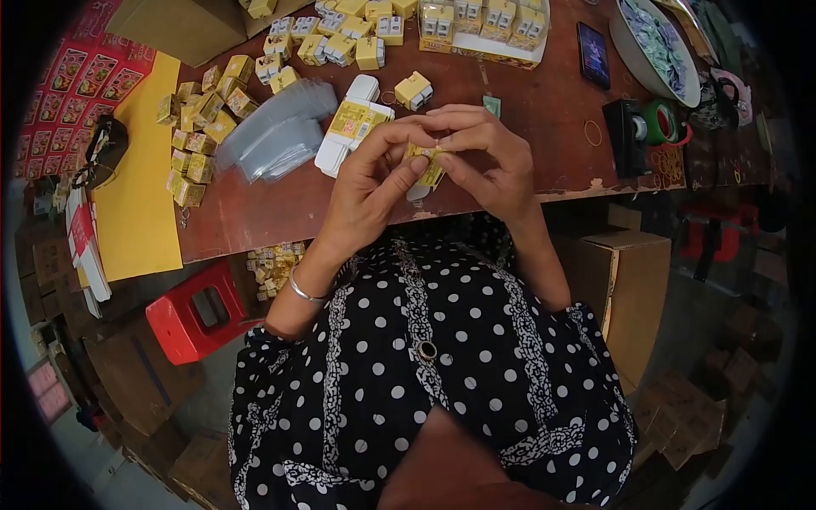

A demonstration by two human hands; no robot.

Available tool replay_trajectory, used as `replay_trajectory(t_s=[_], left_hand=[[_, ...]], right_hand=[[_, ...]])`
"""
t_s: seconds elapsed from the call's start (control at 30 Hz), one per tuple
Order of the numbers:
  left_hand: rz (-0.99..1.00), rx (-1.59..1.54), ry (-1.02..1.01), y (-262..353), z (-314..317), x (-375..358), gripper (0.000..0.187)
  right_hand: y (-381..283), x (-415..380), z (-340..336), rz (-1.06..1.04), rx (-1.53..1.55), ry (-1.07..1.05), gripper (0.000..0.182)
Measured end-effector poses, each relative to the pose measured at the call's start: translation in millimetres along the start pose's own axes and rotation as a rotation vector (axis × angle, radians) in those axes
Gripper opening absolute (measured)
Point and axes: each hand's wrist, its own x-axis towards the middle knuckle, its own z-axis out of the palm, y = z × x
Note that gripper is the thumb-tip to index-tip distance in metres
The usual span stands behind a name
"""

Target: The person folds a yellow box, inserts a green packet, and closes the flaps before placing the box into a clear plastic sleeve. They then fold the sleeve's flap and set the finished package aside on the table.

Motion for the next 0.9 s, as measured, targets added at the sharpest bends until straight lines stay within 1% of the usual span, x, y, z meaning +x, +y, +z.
replay_trajectory(t_s=[0.1,0.17,0.2,0.27,0.3,0.33,0.37,0.4,0.43,0.47,0.5,0.53,0.57,0.6,0.63,0.67,0.7,0.73,0.77,0.8,0.83,0.87,0.9], left_hand=[[-0.033,0.024,0.002,-5,-4,-2,0.018],[-0.052,0.027,0.001,-5,-3,0,0.016],[-0.039,-0.033,0.031,-1,1,2,0.017],[-0.023,-0.091,0.065,0,1,6,0.017],[0.039,-0.107,0.090,-2,-2,9,0.021],[0.101,-0.124,0.113,-4,-4,10,0.024],[0.103,-0.123,0.112,-4,-5,11,0.024],[0.092,-0.107,0.137,-4,-6,11,0.032],[0.079,-0.092,0.160,-4,-6,12,0.040],[0.080,-0.094,0.152,-1,-6,11,0.040],[-0.028,0.125,0.126,6,-5,8,0.047],[-0.134,0.344,0.096,10,-5,5,0.055],[-0.230,0.378,0.065,11,-7,3,0.067],[-0.232,0.377,0.051,10,-13,1,0.067],[-0.267,0.306,0.047,5,-20,-3,0.067],[-0.301,0.233,0.047,-1,-28,-6,0.068],[-0.282,0.062,0.052,-7,-36,-9,0.066],[-0.280,0.059,0.049,-9,-43,-11,0.066],[-0.329,-0.145,0.039,-10,-49,-14,0.064],[-0.376,-0.350,0.029,-11,-51,-16,0.063],[-0.374,-0.352,0.029,-11,-49,-19,0.063],[-0.461,-0.450,0.035,-11,-44,-25,0.063],[-0.549,-0.548,0.042,-11,-40,-30,0.062]], right_hand=[[2,-2,0,-0.048,-0.073,-0.027,0.016],[7,-4,0,-0.104,-0.145,-0.049,0.028],[4,-4,1,-0.104,-0.146,-0.049,0.028],[-9,-3,6,0.185,-0.017,0.088,0.045],[-11,-4,9,0.182,-0.015,0.085,0.045],[-13,-6,11,0.312,0.093,0.084,0.051],[-13,-6,12,0.441,0.199,0.085,0.058],[-12,-7,10,0.439,0.197,0.087,0.058],[-11,-9,8,0.484,0.214,0.078,0.054],[-9,-11,4,0.530,0.228,0.071,0.049],[-10,-9,-2,0.531,0.220,0.081,0.049],[-10,-6,-10,0.507,0.217,0.026,0.045],[-8,-5,-18,0.484,0.215,-0.029,0.041],[-3,-4,-28,0.521,0.119,0.030,0.035],[6,-2,-43,0.555,0.022,0.085,0.030],[25,-6,-60,0.610,-0.076,0.240,0.028],[40,-12,-75,0.611,-0.081,0.243,0.028],[52,-17,-89,0.658,-0.361,0.139,0.028],[59,-19,-93,0.694,-0.640,0.029,0.028],[66,-23,-91,0.693,-0.641,0.027,0.028],[73,-25,-87,0.648,-0.596,-0.029,0.031],[79,-27,-83,0.604,-0.550,-0.085,0.033],[86,-30,-81,0.603,-0.550,-0.087,0.033]])
